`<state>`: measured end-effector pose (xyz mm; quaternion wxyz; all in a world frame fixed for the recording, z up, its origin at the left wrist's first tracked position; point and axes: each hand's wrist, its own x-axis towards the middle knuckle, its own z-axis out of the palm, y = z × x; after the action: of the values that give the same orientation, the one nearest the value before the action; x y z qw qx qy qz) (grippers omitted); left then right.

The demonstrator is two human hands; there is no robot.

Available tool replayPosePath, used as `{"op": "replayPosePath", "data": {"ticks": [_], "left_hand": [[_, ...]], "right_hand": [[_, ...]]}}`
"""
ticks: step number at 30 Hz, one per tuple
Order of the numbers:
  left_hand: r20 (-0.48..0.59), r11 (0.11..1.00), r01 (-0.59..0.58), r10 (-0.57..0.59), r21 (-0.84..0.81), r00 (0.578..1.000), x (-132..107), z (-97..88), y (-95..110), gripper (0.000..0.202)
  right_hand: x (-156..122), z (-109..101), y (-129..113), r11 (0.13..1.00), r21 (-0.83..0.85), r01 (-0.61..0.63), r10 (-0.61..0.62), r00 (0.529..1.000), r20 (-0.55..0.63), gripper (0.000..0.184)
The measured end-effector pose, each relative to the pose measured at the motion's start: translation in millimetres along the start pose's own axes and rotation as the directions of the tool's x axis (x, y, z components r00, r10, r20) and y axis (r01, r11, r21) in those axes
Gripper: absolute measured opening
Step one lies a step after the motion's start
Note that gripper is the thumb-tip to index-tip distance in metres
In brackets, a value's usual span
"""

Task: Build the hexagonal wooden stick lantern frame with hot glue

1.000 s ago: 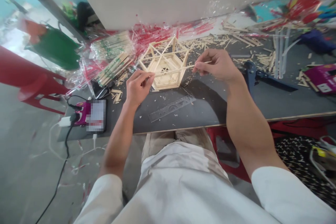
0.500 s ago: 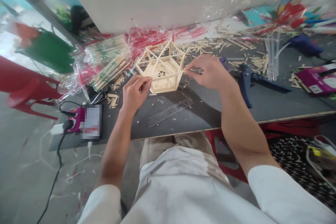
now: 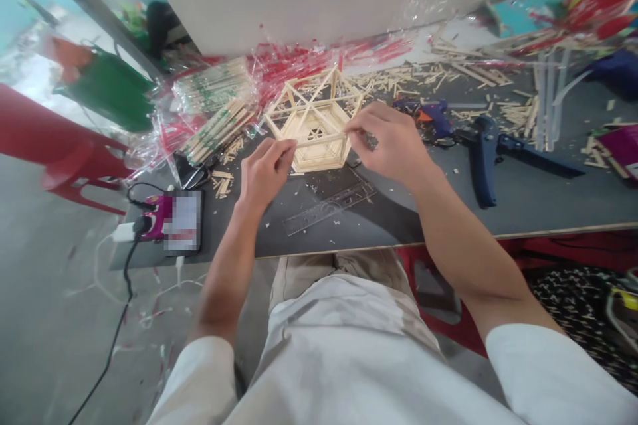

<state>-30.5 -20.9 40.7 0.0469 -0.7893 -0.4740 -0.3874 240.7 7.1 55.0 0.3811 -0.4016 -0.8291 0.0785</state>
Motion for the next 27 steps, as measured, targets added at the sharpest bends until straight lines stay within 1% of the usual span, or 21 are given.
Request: {"op": "replayPosePath", "data": {"ticks": [3, 6, 9, 14, 19, 23, 27], "left_hand": [[0.007, 1.0, 0.016, -0.016, 0.017, 1.0, -1, 0.5, 0, 0.025], [-0.001, 0.998, 0.029, -0.029, -0.054, 1.0, -2, 3.0, -3, 0.025], [-0.027, 0.993, 0.018, -0.021, -0.119, 0.999, -3, 5.5, -5, 0.024], [-0.065, 0.982, 0.011, -0.023, -0.188, 0.998, -2, 6.3, -5, 0.019], [-0.05, 0.958, 0.048, -0.064, -0.283, 0.997, -4, 9.7, -7, 0.016], [-0.044, 0.949, 0.091, -0.11, -0.303, 0.993, -4, 13.5, -10, 0.017], [-0.066, 0.949, 0.078, -0.103, -0.306, 0.993, -4, 14.1, -10, 0.016]], "right_hand": [[-1, 5, -2, 1.0, -0.024, -0.02, 0.02, 1.0, -0.022, 0.02], [-2, 7, -6, 0.999, -0.047, -0.024, 0.022, 0.999, -0.045, 0.019], [-3, 8, -9, 0.998, -0.047, -0.034, 0.031, 0.998, -0.059, 0.018], [-5, 16, -2, 0.998, -0.058, 0.001, -0.007, 0.994, -0.11, 0.014], [-6, 20, 4, 0.997, -0.077, 0.002, -0.012, 0.992, -0.123, 0.01], [-6, 19, 3, 0.996, -0.085, 0.013, -0.023, 0.992, -0.123, 0.009], [-5, 19, 2, 0.996, -0.081, 0.027, -0.04, 0.987, -0.155, 0.01]]}}
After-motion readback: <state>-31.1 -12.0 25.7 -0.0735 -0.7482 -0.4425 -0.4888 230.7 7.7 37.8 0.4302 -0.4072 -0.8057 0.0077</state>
